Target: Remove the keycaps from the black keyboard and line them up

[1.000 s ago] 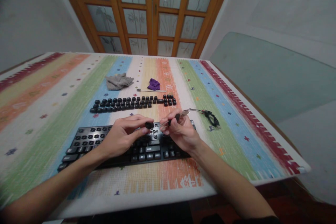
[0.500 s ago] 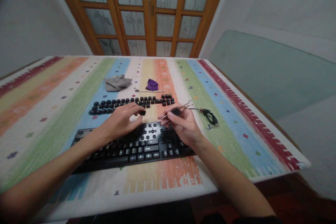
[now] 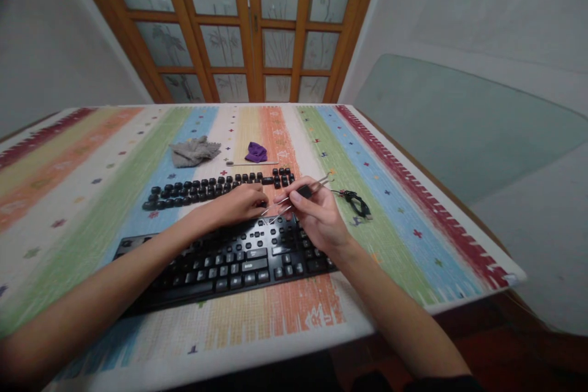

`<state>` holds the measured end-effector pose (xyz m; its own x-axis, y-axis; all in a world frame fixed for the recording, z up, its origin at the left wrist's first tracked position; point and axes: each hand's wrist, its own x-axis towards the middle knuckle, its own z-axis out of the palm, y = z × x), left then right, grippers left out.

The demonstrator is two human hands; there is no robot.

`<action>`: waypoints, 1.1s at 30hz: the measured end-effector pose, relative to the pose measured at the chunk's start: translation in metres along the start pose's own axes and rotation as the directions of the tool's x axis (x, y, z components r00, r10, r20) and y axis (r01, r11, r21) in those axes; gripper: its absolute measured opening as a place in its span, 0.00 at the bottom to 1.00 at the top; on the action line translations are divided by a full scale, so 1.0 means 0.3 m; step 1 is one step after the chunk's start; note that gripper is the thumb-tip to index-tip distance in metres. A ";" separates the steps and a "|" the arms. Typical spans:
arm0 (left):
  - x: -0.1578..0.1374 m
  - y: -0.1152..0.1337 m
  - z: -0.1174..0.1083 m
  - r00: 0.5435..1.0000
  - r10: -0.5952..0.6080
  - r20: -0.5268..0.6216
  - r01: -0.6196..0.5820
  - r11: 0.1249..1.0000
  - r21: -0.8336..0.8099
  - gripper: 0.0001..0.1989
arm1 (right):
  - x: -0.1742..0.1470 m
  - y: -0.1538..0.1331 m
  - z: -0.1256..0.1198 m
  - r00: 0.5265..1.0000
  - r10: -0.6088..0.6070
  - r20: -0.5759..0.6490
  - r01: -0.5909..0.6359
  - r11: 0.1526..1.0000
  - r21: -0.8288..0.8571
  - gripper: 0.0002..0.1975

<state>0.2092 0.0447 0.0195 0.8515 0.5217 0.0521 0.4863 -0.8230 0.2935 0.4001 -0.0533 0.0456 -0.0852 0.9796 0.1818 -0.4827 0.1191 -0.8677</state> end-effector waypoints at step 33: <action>0.049 -0.084 -0.013 0.978 -0.143 -0.154 0.164 0.977 0.137 0.06 | -0.001 -0.016 -0.004 0.999 -0.020 0.030 0.022 0.998 -0.052 0.10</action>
<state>0.2087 0.0740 0.0165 0.7329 0.6622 0.1560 0.6419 -0.7490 0.1640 0.4035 -0.0541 0.0491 -0.1019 0.9716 0.2134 -0.4388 0.1487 -0.8862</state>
